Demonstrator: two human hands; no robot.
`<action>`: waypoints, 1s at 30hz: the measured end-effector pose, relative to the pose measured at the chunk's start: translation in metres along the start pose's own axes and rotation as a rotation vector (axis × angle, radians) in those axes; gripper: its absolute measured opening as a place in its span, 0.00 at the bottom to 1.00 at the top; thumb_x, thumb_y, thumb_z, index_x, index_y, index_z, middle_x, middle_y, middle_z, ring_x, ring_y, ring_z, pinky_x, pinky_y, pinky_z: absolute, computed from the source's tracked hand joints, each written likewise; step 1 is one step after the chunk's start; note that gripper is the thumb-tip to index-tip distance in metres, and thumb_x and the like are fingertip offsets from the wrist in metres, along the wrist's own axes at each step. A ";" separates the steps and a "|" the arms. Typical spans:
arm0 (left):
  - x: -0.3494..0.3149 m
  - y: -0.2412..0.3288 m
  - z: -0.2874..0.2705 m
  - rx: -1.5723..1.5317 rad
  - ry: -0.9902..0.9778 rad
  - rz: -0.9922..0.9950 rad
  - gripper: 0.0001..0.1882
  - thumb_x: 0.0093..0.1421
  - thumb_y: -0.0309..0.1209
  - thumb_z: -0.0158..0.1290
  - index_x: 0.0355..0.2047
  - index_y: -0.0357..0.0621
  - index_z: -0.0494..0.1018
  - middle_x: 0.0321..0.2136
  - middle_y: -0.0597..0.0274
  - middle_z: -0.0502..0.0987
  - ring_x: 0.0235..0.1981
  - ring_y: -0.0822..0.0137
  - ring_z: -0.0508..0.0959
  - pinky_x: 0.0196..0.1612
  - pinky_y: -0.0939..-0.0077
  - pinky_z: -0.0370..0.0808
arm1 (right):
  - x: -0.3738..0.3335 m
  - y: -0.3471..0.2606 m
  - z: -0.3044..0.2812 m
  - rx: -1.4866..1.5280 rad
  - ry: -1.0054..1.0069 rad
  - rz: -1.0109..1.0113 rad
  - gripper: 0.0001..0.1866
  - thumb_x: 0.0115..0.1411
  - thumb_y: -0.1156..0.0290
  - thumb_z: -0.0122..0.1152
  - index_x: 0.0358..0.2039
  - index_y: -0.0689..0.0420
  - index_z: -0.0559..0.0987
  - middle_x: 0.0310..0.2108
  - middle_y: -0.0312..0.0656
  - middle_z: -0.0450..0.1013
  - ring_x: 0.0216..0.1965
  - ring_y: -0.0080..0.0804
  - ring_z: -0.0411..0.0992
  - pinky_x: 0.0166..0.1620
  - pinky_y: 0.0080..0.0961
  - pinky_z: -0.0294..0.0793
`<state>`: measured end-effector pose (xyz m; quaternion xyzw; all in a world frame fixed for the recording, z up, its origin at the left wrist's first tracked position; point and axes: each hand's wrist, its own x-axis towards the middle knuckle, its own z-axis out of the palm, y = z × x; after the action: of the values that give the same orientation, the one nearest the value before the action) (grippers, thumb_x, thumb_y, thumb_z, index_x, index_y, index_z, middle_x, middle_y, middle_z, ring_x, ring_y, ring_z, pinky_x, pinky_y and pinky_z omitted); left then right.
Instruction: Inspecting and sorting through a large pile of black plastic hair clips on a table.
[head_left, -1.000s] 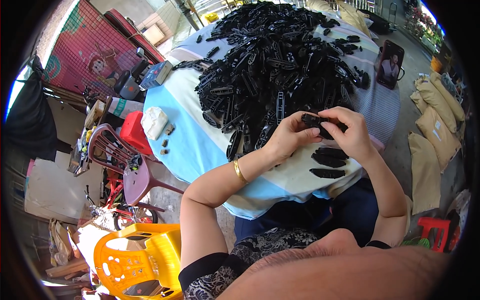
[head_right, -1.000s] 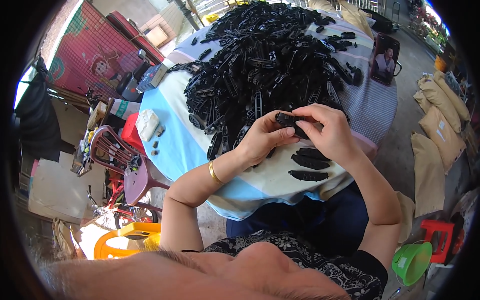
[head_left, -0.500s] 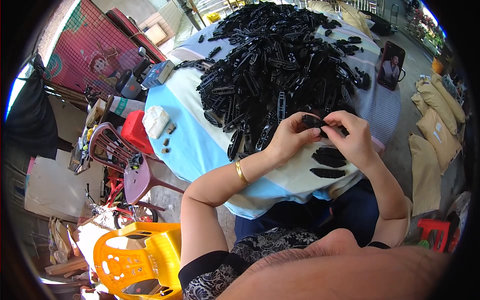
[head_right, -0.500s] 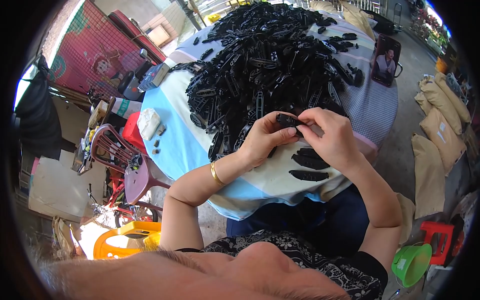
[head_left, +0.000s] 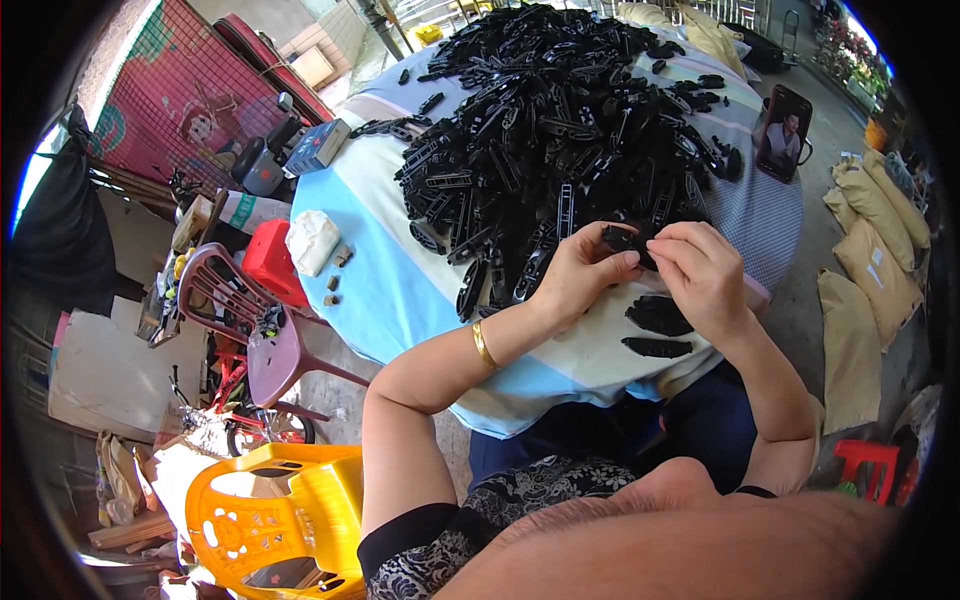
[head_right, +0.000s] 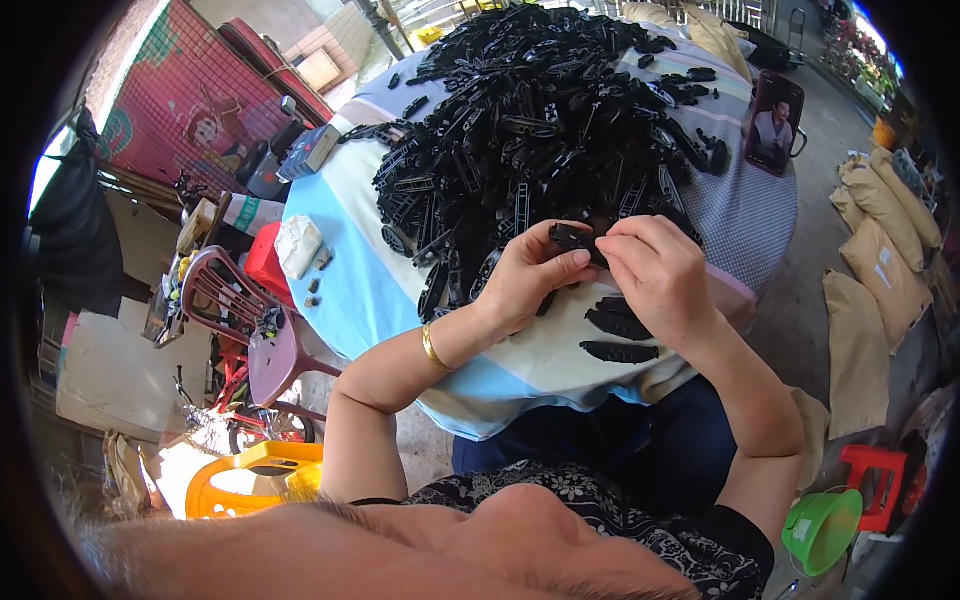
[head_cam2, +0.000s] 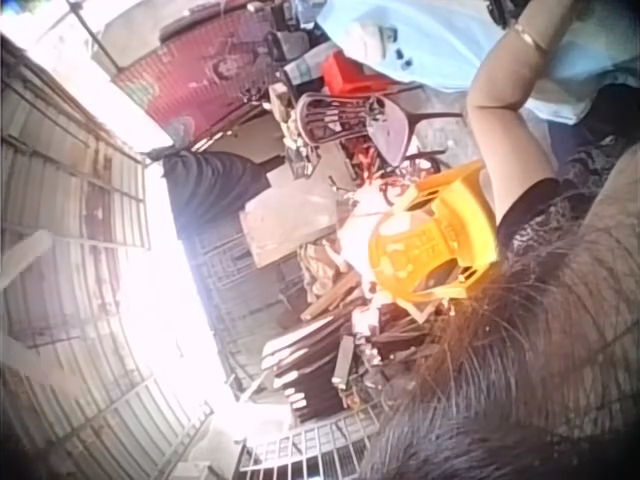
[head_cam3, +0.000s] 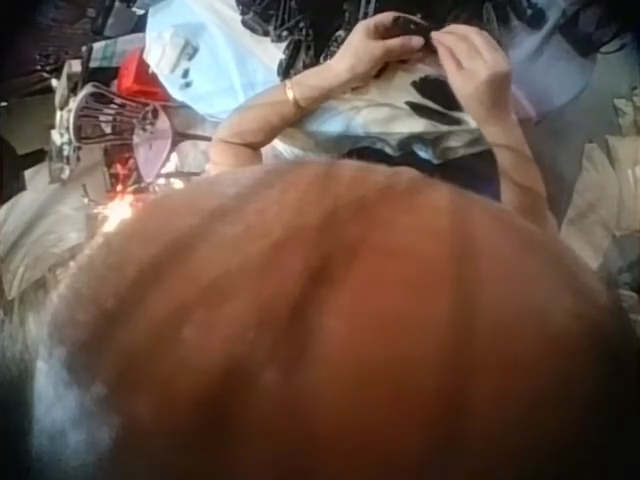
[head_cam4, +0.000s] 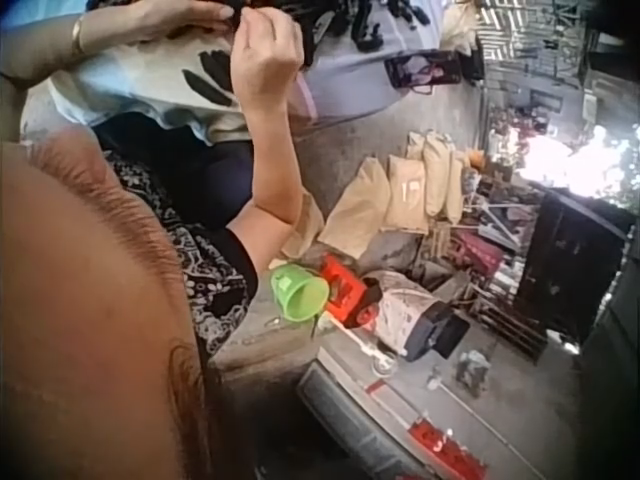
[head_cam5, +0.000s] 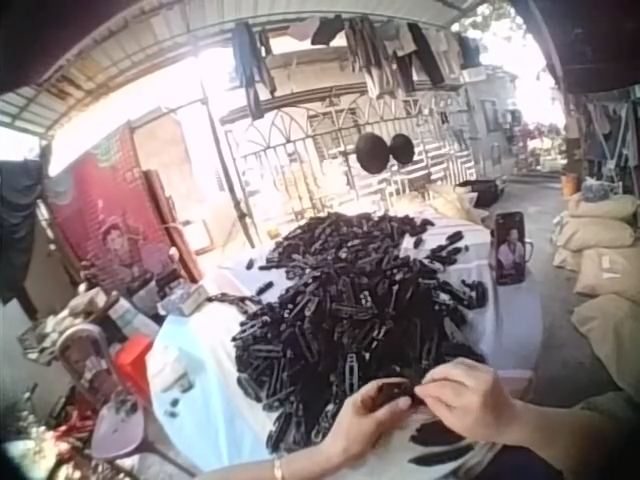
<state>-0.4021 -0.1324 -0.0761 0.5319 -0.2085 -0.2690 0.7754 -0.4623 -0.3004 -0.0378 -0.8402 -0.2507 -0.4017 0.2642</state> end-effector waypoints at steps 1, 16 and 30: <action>0.000 0.001 0.001 0.000 0.000 -0.001 0.14 0.60 0.24 0.50 0.47 0.38 0.67 0.38 0.59 0.74 0.37 0.70 0.76 0.44 0.78 0.76 | 0.000 -0.001 0.000 -0.011 0.008 0.025 0.06 0.45 0.85 0.60 0.26 0.64 0.77 0.28 0.43 0.72 0.30 0.36 0.73 0.32 0.25 0.74; 0.006 0.016 -0.012 -0.046 -0.186 -0.372 0.16 0.66 0.38 0.42 0.43 0.36 0.68 0.33 0.53 0.75 0.23 0.72 0.74 0.22 0.85 0.70 | 0.003 0.009 -0.008 0.082 -0.123 -0.257 0.11 0.38 0.82 0.62 0.27 0.63 0.78 0.29 0.41 0.73 0.31 0.36 0.71 0.33 0.27 0.74; -0.010 0.032 0.004 0.846 -0.104 0.216 0.18 0.52 0.24 0.56 0.45 0.35 0.71 0.28 0.58 0.78 0.25 0.74 0.76 0.28 0.81 0.72 | 0.002 0.010 -0.013 0.403 -0.453 0.549 0.18 0.47 0.72 0.67 0.38 0.64 0.76 0.32 0.47 0.75 0.29 0.35 0.75 0.35 0.24 0.74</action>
<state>-0.4056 -0.1198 -0.0454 0.7636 -0.3934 -0.1036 0.5014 -0.4621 -0.3157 -0.0313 -0.8745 -0.1427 -0.0638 0.4592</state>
